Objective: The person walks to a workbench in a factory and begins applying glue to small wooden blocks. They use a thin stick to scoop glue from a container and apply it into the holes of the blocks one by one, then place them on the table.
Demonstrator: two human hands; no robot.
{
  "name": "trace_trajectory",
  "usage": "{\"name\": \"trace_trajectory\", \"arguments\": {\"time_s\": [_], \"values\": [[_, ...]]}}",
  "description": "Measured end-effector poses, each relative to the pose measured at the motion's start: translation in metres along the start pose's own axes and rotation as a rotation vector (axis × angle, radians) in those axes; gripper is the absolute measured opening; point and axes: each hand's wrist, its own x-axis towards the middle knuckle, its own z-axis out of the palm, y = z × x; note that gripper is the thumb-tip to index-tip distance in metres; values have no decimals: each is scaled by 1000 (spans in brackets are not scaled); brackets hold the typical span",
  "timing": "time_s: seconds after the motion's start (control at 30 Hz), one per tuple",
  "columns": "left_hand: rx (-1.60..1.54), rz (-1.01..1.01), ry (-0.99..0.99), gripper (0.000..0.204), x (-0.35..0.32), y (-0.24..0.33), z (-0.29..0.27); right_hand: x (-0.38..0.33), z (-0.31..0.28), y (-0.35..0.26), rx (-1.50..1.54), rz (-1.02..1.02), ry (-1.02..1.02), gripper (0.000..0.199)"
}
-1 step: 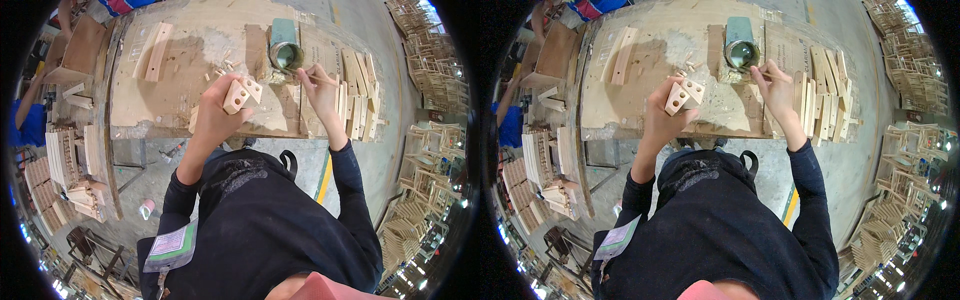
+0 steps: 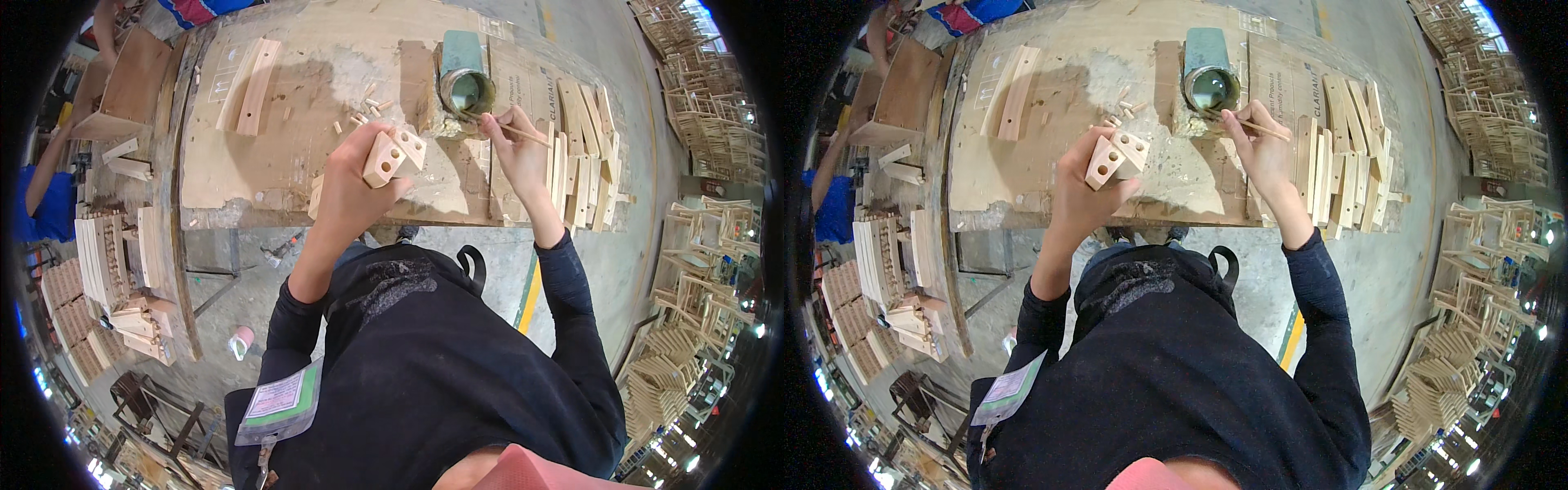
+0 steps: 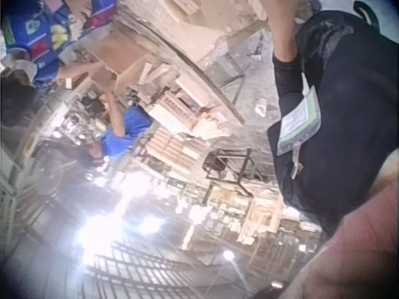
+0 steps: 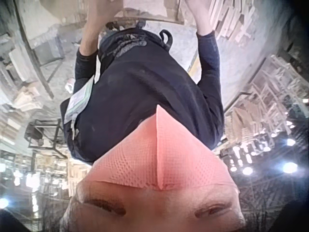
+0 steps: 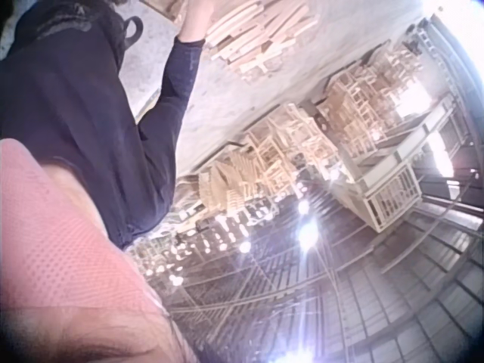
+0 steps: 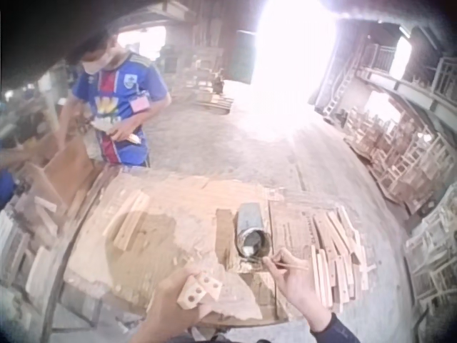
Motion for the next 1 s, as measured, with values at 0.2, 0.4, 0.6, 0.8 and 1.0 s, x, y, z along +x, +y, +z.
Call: {"name": "trace_trajectory", "arguments": {"time_s": [0.2, 0.4, 0.6, 0.8, 1.0], "values": [[10, -5, 11, 42, 2, 1, 2, -2, 5, 11, 657, 246, 108, 11], [51, -1, -5, 43, 5, -1, 2, -2, -4, 15, 1045, 613, 238, 10], [21, -11, -21, 47, 5, 5, 3, 3, -14, 26, 960, 771, 219, 14], [-24, -13, -57, 47, 4, 9, 4, 7, -34, 4, 1013, 511, 212, 18], [-8, -23, -112, 48, 4, 8, 8, -7, -55, -101, 662, 120, -71, 16]]}}
